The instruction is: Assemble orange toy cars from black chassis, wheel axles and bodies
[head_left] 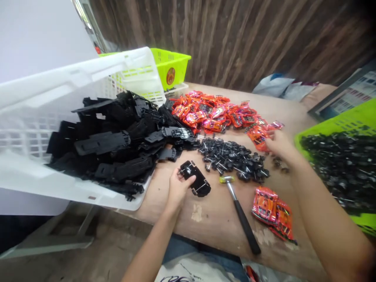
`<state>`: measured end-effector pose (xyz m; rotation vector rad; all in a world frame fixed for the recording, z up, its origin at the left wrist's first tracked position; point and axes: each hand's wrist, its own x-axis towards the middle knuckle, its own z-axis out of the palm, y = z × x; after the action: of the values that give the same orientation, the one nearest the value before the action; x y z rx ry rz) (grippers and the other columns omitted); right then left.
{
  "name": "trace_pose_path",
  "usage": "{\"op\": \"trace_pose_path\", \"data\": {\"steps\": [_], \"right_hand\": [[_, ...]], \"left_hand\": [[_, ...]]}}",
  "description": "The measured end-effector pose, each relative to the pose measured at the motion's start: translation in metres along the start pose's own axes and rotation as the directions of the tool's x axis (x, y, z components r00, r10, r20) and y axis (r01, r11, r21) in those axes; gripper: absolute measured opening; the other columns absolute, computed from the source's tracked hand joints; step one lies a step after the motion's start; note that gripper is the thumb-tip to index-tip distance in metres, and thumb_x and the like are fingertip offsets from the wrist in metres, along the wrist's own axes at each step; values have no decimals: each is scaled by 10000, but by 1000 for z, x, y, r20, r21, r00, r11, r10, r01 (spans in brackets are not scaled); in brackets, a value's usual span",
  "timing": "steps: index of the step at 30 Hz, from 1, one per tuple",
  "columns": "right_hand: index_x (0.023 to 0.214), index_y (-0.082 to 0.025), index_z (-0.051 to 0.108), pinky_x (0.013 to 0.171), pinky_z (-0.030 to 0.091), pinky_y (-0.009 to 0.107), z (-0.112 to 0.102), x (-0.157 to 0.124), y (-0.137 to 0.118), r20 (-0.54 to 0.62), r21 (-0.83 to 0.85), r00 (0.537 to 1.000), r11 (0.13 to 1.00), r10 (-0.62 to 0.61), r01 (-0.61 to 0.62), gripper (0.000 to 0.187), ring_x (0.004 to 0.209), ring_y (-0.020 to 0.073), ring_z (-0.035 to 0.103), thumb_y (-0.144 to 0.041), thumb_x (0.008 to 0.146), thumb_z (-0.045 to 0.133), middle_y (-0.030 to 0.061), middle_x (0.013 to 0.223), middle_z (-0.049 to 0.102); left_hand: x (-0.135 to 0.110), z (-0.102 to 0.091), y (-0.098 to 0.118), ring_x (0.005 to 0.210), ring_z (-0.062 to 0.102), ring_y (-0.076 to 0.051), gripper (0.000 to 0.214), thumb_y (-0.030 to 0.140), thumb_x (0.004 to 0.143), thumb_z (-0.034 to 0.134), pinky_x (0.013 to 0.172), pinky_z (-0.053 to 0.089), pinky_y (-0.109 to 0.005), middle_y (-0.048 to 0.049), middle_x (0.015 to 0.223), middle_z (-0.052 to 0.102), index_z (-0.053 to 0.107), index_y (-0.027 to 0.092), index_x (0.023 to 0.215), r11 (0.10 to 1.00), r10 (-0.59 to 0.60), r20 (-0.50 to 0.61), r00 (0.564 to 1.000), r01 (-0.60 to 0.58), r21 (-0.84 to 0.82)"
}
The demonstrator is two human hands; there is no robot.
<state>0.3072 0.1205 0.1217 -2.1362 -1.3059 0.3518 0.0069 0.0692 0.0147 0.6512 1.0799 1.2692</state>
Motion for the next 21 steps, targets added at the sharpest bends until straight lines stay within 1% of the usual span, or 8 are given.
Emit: {"op": "trace_pose_path", "data": {"steps": [2, 4, 6, 8, 12, 15, 17, 21], "right_hand": [[1068, -156, 622, 734, 502, 331, 6, -61, 16, 143, 51, 989, 999, -21, 14, 259, 841, 197, 665, -185, 863, 466, 117, 978, 685], [1071, -193, 613, 702, 525, 325, 26, -129, 32, 318, 152, 943, 987, -96, 49, 285, 807, 200, 673, -226, 835, 458, 80, 976, 693], [1083, -207, 600, 747, 526, 360, 53, -186, 44, 320, 179, 935, 979, -151, 97, 326, 894, 228, 663, -302, 844, 399, 77, 1004, 685], [1126, -189, 569, 767, 517, 391, 76, -220, 48, 252, 97, 962, 992, -103, 81, 379, 931, 258, 653, -386, 836, 426, 108, 1047, 665], [1220, -206, 509, 704, 499, 387, 93, -231, 39, 253, -100, 959, 983, -125, 154, 580, 910, 302, 647, -469, 716, 626, 128, 1058, 642], [1090, -199, 549, 648, 476, 354, 89, -223, 32, 241, -174, 966, 975, -93, 137, 435, 815, 291, 659, -409, 716, 627, 109, 940, 667], [1054, -191, 538, 619, 472, 339, 86, -219, 28, 211, -110, 977, 992, -35, 59, 426, 755, 276, 662, -436, 716, 624, 98, 881, 680], [1133, -179, 493, 657, 498, 321, 85, -221, 13, 242, 252, 969, 968, -53, -10, 506, 781, 236, 665, -516, 765, 574, 96, 935, 695]], "left_hand": [[1, -5, 2, 733, 656, -164, 530, 198, 522, 812, 684, 529, -284, -51, 859, 690, 552, 144, 981, 1000, -11, 18, 1000, 11, -8], [2, -11, 3, 727, 654, -159, 527, 179, 515, 805, 684, 525, -276, -53, 855, 692, 556, 134, 978, 1000, 1, -11, 1000, -1, 18], [2, -18, 4, 736, 657, -162, 553, 135, 491, 799, 692, 521, -269, -59, 857, 698, 554, 131, 986, 997, 11, -34, 999, -8, 76], [1, -24, 4, 737, 661, -168, 577, 106, 482, 790, 682, 520, -266, -61, 857, 705, 550, 141, 1006, 991, -3, -32, 999, 7, 131], [-7, -31, 7, 658, 651, -158, 546, 106, 541, 728, 584, 511, -244, -51, 823, 707, 556, 162, 1056, 982, -124, 26, 992, 119, 145], [-17, -33, 9, 641, 649, -160, 558, 106, 565, 682, 535, 509, -237, -58, 848, 708, 545, 170, 1102, 979, -187, 77, 979, 179, 97], [-23, -33, 6, 666, 660, -173, 569, 125, 573, 690, 521, 508, -232, -74, 894, 710, 539, 176, 1119, 979, -196, 106, 975, 188, 80], [-36, -22, -8, 795, 684, -215, 525, 158, 612, 703, 581, 534, -255, -104, 998, 706, 546, 187, 1112, 983, -183, 201, 962, 177, 50]]}}
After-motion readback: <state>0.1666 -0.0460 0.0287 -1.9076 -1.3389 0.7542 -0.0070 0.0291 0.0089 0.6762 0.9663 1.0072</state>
